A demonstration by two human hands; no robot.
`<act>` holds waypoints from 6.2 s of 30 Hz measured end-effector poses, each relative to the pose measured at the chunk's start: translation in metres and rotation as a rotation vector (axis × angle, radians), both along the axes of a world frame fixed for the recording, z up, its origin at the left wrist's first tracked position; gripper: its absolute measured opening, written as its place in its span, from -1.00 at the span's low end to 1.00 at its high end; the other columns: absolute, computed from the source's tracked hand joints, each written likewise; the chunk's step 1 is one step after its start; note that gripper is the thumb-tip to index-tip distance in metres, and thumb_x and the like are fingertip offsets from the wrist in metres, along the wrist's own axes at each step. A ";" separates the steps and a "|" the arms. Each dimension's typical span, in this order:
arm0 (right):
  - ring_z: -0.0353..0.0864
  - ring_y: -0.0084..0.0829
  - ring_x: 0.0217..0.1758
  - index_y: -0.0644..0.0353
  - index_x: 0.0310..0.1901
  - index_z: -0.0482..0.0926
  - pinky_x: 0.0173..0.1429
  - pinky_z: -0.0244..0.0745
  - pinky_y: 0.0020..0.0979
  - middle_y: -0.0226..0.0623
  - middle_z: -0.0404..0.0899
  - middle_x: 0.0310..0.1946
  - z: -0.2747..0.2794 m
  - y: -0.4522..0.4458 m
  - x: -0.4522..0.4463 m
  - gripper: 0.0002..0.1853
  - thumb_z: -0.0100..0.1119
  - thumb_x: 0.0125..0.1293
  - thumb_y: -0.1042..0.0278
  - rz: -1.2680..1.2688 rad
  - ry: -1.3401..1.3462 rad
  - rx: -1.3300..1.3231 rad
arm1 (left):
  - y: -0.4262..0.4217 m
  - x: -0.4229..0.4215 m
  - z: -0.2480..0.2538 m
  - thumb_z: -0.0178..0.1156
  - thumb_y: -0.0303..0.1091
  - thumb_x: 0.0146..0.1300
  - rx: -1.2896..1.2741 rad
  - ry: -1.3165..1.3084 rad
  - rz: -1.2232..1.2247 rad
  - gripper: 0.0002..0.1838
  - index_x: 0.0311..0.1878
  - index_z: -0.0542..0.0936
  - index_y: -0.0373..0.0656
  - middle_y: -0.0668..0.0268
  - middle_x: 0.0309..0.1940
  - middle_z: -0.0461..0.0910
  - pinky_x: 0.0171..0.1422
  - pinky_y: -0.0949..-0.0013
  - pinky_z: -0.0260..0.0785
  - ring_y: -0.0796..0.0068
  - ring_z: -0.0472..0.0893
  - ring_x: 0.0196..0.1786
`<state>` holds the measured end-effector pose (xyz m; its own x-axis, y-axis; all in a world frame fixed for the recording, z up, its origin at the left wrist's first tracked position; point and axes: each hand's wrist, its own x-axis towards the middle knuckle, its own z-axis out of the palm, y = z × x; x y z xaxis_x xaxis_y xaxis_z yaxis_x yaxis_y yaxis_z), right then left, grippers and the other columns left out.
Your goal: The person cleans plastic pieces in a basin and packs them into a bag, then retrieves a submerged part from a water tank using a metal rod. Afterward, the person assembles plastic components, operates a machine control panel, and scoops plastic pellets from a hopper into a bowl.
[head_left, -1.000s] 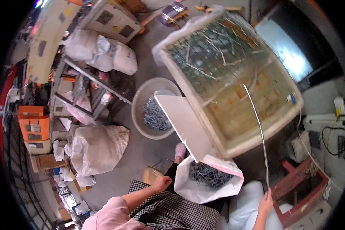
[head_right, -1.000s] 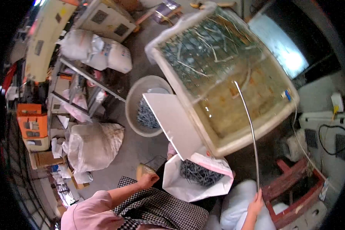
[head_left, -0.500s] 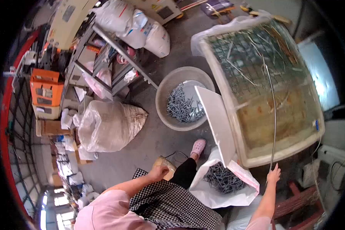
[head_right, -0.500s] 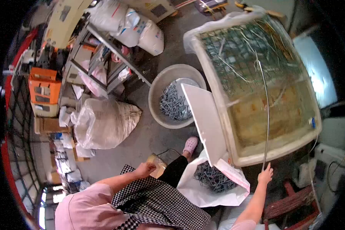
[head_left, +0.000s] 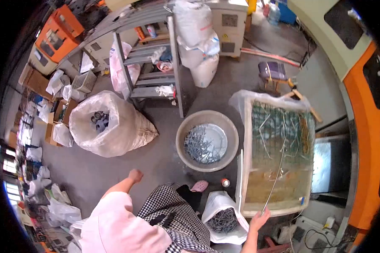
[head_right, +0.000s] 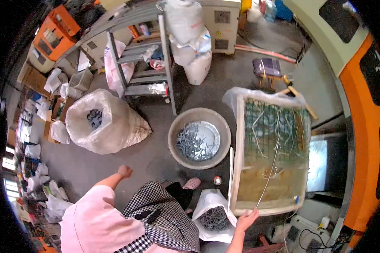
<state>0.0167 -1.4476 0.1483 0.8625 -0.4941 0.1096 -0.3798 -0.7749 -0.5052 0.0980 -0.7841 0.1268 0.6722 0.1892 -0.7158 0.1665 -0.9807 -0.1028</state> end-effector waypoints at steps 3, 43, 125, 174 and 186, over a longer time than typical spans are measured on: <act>0.38 -0.03 0.06 0.29 0.11 0.35 0.11 0.29 -0.21 0.01 0.33 0.03 0.038 0.052 0.032 -0.55 0.07 0.12 0.54 0.116 -0.037 0.096 | 0.035 -0.081 -0.007 0.14 -0.27 0.00 0.035 0.258 -0.377 -0.80 -0.29 0.65 0.03 0.26 -0.20 0.62 -0.11 0.18 0.50 0.18 0.62 -0.16; 0.29 0.09 0.13 0.25 0.13 0.32 0.19 0.28 -0.07 0.10 0.31 0.05 0.100 0.623 0.626 -0.47 0.16 0.08 0.43 0.960 0.165 0.051 | 0.375 0.220 0.128 0.14 -0.25 0.17 -0.566 -0.594 0.758 -0.77 -0.33 0.60 -0.25 0.18 -0.55 0.60 -0.32 0.33 0.43 0.38 0.62 -0.45; -0.36 -0.03 0.49 0.12 0.40 -0.09 0.45 -0.16 -0.06 0.08 -0.41 0.42 0.851 0.932 1.501 -0.10 0.08 0.15 -0.12 0.721 0.517 -0.360 | 0.668 1.330 0.877 -0.05 0.16 0.24 -0.540 -0.273 0.395 -0.04 0.35 -0.17 -0.49 -0.18 0.39 -0.24 0.49 0.14 -0.29 -0.01 -0.24 0.47; 0.54 0.17 -0.21 0.22 0.30 0.06 -0.08 0.44 0.00 0.25 0.53 -0.33 1.066 1.123 1.641 -0.36 -0.01 0.18 0.33 1.294 0.604 0.405 | 0.707 1.398 1.089 0.31 -0.04 0.09 -0.915 -0.200 1.217 -0.19 0.30 0.17 -0.22 0.06 -0.16 0.51 -0.43 0.38 0.54 0.39 0.61 -0.47; 0.37 0.03 0.14 0.20 0.23 0.26 0.21 0.28 -0.16 0.12 0.34 0.11 1.076 1.143 1.620 -0.50 -0.07 0.30 0.17 1.633 0.660 0.435 | 0.846 1.272 1.320 -0.03 -0.37 0.14 -0.461 -0.668 1.237 -0.76 -0.20 0.51 -0.29 0.28 -0.53 0.49 -0.73 0.46 0.32 0.46 0.46 -0.73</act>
